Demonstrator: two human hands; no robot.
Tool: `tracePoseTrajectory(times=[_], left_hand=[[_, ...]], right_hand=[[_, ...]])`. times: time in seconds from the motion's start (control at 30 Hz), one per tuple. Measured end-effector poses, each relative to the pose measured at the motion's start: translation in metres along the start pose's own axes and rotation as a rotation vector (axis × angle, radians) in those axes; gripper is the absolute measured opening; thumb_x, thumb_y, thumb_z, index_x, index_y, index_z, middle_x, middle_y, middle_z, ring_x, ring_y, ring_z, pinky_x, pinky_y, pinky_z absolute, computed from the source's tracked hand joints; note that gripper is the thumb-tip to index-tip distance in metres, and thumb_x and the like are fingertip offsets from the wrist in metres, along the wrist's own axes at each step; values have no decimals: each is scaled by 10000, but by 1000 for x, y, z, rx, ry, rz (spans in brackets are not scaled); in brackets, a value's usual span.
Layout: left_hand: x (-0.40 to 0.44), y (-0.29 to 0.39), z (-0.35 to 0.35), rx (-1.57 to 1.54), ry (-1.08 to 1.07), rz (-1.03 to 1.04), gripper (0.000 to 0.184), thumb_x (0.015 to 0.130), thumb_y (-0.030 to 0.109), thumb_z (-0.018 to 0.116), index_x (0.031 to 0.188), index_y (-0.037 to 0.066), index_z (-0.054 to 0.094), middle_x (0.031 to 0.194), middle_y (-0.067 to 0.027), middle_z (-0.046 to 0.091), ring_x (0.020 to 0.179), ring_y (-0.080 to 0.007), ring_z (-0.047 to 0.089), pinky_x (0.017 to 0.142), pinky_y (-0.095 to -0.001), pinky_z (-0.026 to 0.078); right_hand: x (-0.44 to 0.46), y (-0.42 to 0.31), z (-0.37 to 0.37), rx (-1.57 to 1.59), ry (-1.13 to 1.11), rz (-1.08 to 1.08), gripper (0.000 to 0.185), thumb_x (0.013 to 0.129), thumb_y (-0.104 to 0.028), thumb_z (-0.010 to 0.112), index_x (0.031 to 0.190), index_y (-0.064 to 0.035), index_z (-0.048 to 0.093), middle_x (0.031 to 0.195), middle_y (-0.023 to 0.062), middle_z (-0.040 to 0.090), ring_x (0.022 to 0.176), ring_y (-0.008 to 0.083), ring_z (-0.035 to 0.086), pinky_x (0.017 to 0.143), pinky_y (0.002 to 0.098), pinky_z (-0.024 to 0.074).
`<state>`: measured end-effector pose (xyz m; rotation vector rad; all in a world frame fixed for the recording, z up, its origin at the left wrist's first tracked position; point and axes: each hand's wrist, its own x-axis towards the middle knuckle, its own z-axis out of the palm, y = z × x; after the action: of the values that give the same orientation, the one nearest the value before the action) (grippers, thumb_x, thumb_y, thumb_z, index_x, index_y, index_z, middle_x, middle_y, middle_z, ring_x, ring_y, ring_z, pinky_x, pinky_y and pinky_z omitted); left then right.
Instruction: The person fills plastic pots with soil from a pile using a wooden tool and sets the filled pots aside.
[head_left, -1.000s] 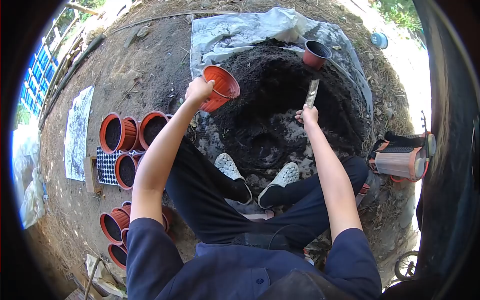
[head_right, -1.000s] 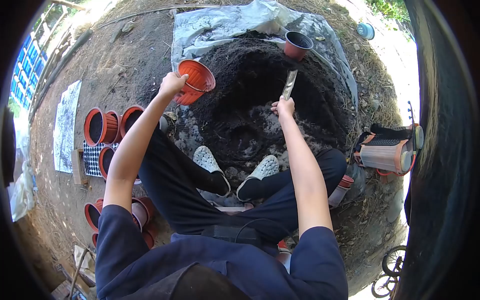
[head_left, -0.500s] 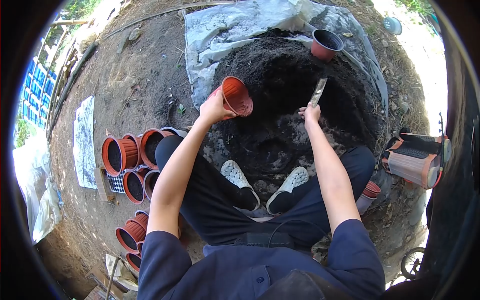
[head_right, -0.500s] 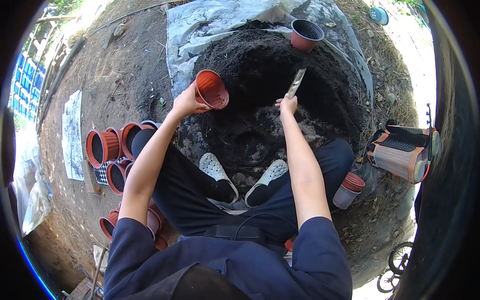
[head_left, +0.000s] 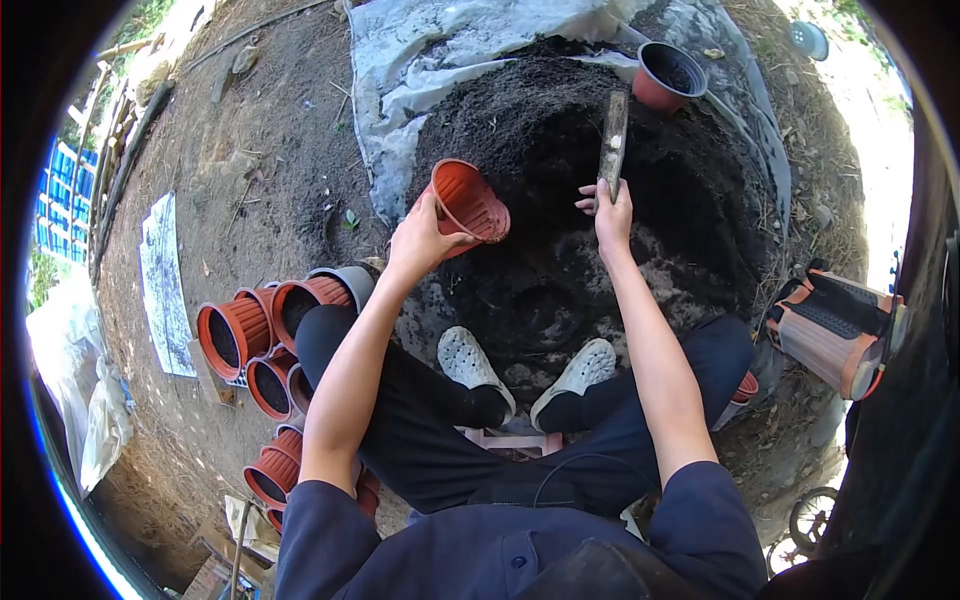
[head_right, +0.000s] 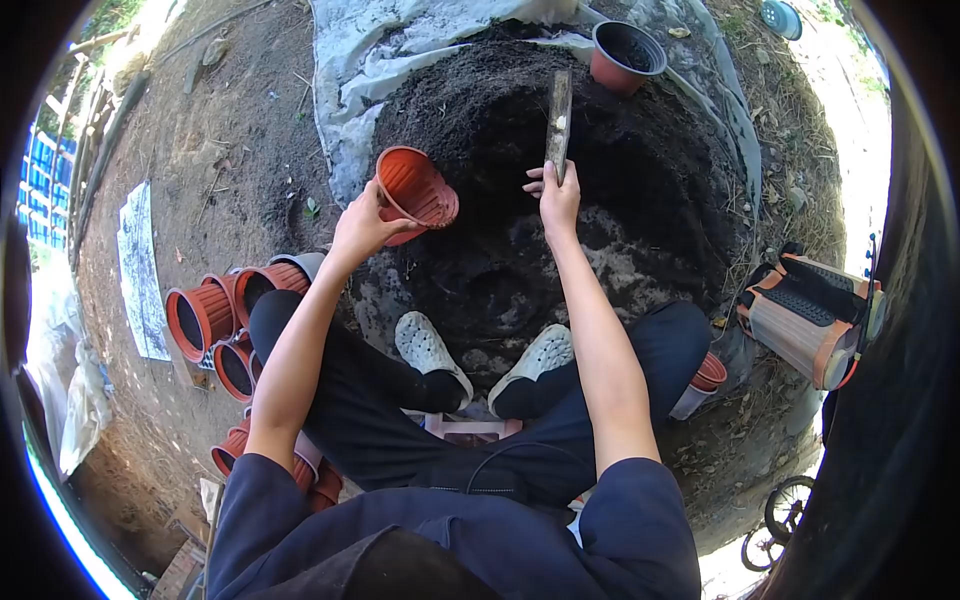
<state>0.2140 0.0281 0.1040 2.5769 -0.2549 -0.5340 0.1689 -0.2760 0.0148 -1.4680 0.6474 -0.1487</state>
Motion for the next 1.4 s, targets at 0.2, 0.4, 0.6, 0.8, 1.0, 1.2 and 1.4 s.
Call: tracePoseTrajectory(times=[0.2, 0.4, 0.6, 0.8, 1.0, 1.2, 1.4], left_hand=[[4, 5, -12, -56, -58, -87, 826, 644, 387, 883, 1257, 13, 475, 1190, -210, 635, 1128, -358, 614, 931, -430, 492], [7, 12, -6, 5, -22, -170, 709, 657, 392, 877, 1127, 38, 481, 1149, -208, 654, 1124, -374, 616, 925, -430, 486], [19, 26, -18, -15, -104, -175, 718, 721, 406, 804, 1237, -2, 516, 1166, -214, 662, 1109, -359, 634, 949, -441, 496], [40, 2, 3, -154, 24, -303, 386, 830, 298, 668, 1023, -24, 583, 991, -247, 695, 972, -391, 676, 889, -447, 520], [50, 0, -4, -354, 18, -322, 214, 854, 167, 567, 885, -43, 540, 750, -225, 687, 580, -303, 707, 585, -398, 574], [52, 3, -8, -395, 0, -287, 213, 871, 152, 553, 876, -60, 536, 735, -222, 682, 579, -303, 706, 552, -397, 574], [52, -3, -9, -423, 8, -296, 210, 877, 139, 560, 845, -64, 516, 739, -222, 663, 560, -307, 696, 512, -400, 567]], right_hand=[[29, -18, 10, -204, -33, -28, 223, 1045, -267, 463, 1046, -49, 510, 755, 70, 647, 561, 131, 637, 506, 269, 497], [72, -22, 33, -376, 1, 53, 282, 1040, -317, 458, 1062, -45, 532, 685, 76, 627, 477, 148, 604, 429, 286, 473], [69, 3, 47, -467, -75, 121, 395, 1022, -423, 446, 984, -56, 585, 608, 69, 626, 466, 172, 615, 493, 328, 484], [35, 21, 44, -531, -139, 132, 349, 1006, -429, 463, 976, -103, 583, 596, 36, 629, 496, 180, 639, 572, 358, 499], [1, 42, 49, -536, -109, 71, 348, 999, -404, 485, 951, -72, 579, 580, 64, 616, 480, 201, 630, 512, 360, 489], [-36, 41, 59, -801, -189, -204, 236, 976, -347, 510, 995, -118, 565, 811, 205, 674, 847, 446, 640, 717, 552, 487], [-31, 23, 51, -876, -196, -250, 275, 993, -378, 494, 1005, -113, 565, 806, 193, 667, 848, 438, 633, 691, 542, 476]])
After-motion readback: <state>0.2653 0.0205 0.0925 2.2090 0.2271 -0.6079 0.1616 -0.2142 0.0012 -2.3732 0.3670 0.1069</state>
